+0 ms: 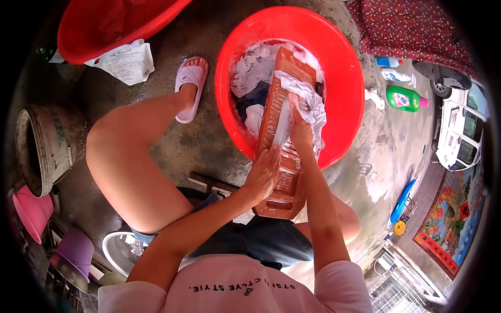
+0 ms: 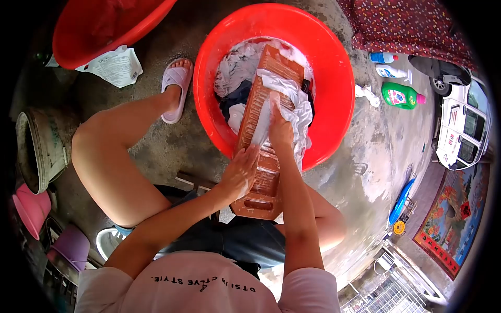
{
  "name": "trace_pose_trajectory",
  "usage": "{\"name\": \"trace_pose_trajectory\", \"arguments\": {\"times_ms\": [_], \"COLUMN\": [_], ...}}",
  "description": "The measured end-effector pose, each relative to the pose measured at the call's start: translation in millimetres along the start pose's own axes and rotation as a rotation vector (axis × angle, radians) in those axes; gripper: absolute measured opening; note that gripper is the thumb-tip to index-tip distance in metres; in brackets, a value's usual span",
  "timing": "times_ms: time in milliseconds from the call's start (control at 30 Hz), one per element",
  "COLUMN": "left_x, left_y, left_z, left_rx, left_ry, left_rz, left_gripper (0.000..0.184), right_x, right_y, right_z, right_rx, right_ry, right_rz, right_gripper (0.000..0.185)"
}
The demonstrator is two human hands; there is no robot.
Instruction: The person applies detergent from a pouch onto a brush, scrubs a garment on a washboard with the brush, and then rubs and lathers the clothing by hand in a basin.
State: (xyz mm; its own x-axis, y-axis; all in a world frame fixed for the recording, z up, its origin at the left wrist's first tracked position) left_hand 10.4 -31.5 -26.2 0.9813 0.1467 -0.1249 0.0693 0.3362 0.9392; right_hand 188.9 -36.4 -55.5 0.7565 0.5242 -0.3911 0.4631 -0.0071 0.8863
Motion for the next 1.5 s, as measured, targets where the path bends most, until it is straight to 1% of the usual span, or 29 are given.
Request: {"name": "trace_pose_trajectory", "arguments": {"times_ms": [33, 67, 100, 167, 267, 300, 333, 400, 433, 500, 533, 567, 600, 633, 700, 767, 800, 833, 900, 933, 1000, 1033, 1133, 1167, 1233, 1300, 1400, 1433, 1500], "left_x": [-2, 1, 4, 0, 2, 2, 3, 6, 7, 7, 11, 16, 19, 22, 20, 19, 25, 27, 29, 31, 46, 59, 79, 81, 80, 75, 58, 55, 64], "left_y": [1, 0, -1, -4, -4, 3, 5, 8, 8, 8, 8, 9, 7, 4, -5, -2, 1, 3, 8, 8, 0, -3, -16, -23, -9, -3, 18, 32, 24], "left_z": [1, 0, -1, 3, 5, 3, 2, 0, -3, -2, -3, -4, -3, -2, 4, 1, -4, -6, -8, -9, -11, -13, -23, -24, -35, -49, -60, -56, -51], "left_rx": [-0.008, -0.016, -0.042, -0.107, -0.028, 0.003, 0.007, 0.015, 0.084, 0.199, 0.136, 0.069, -0.004, 0.038, 0.127, 0.041, 0.01, -0.002, -0.028, -0.041, -0.02, -0.009, -0.086, -0.083, 0.058, 0.143, 0.185, 0.159, -0.108], "left_ry": [0.0, 0.007, 0.009, 0.017, -0.023, -0.007, 0.001, 0.019, 0.002, -0.045, -0.024, 0.001, 0.031, 0.057, 0.099, 0.055, 0.037, 0.033, 0.036, 0.037, 0.078, 0.105, -0.021, -0.065, -0.221, -0.388, -0.412, -0.35, -0.31], "left_rz": [-0.004, 0.0, -0.005, -0.05, -0.077, 0.011, 0.002, -0.013, -0.01, -0.011, -0.046, -0.08, -0.123, -0.077, -0.004, -0.067, -0.082, -0.022, 0.098, 0.158, 0.131, 0.122, 0.146, 0.244, 0.294, 0.396, 0.058, 0.043, 0.174], "left_gripper": [0.058, 0.058, 0.055, 0.049, 0.053, 0.052, 0.051, 0.05, 0.048, 0.046, 0.044, 0.043, 0.041, 0.041, 0.04, 0.039, 0.038, 0.032, 0.021, 0.016, 0.018, 0.019, 0.012, 0.01, 0.011, 0.011, 0.012, 0.011, 0.013], "right_x": [-11, -29, -56, -107, -106, -75, -42, 13, 26, 7, -7, -32, -63, -95, -111, -86, -56, -25, 21, 32, 41, 30, -37, -54, -84, -111, -137, -139, -137], "right_y": [3, 9, 19, 34, 27, 11, 1, 1, 2, -1, 3, 10, 17, 25, 35, 30, 21, 9, 0, -1, -1, 6, 50, 54, 53, 63, 94, 100, 102], "right_z": [4, 7, 7, 1, 3, 12, 14, -8, -14, 2, 13, 24, 30, 37, 31, 25, 27, 33, 40, 44, 59, 58, 43, 55, 91, 101, 82, 84, 91], "right_rx": [0.065, 0.204, 0.241, 0.222, 0.255, 0.298, 0.122, -0.022, -0.087, 0.056, 0.117, 0.183, 0.14, 0.095, -0.01, 0.091, 0.012, -0.069, -0.069, -0.022, 0.067, 0.201, 0.199, 0.305, 0.085, 0.108, -0.112, -0.111, -0.071], "right_ry": [0.003, 0.158, 0.279, 0.355, 0.191, 0.303, 0.167, -0.006, -0.077, 0.181, 0.317, 0.33, 0.402, 0.47, 0.422, 0.055, 0.04, 0.023, 0.042, 0.104, 0.22, 0.219, 0.292, 0.226, 0.096, 0.296, 0.002, -0.015, 0.046], "right_rz": [-0.026, -0.03, -0.048, -0.111, -0.187, -0.112, -0.082, -0.088, -0.072, -0.009, 0.025, 0.009, 0.065, 0.126, 0.135, -0.11, -0.07, -0.029, -0.025, -0.016, 0.007, -0.001, -0.022, -0.025, 0.028, 0.097, -0.137, -0.168, -0.161], "right_gripper": [0.041, 0.041, 0.04, 0.04, 0.04, 0.039, 0.038, 0.037, 0.037, 0.037, 0.036, 0.036, 0.035, 0.034, 0.034, 0.035, 0.036, 0.036, 0.04, 0.04, 0.042, 0.041, 0.039, 0.041, 0.04, 0.038, 0.039, 0.039, 0.039]}}
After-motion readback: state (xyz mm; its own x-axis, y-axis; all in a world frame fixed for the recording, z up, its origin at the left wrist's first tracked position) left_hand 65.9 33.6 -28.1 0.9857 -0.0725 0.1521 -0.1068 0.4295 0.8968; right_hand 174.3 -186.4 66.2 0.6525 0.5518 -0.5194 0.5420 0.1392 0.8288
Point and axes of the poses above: each hand's wrist, its own x-axis towards the middle knuckle, its own y-axis out of the back of the hand, z = x × y, the point moved 2 cm from there along x, towards the middle knuckle, and after that the axes turned 7 degrees about x, right-handed, at the moved point
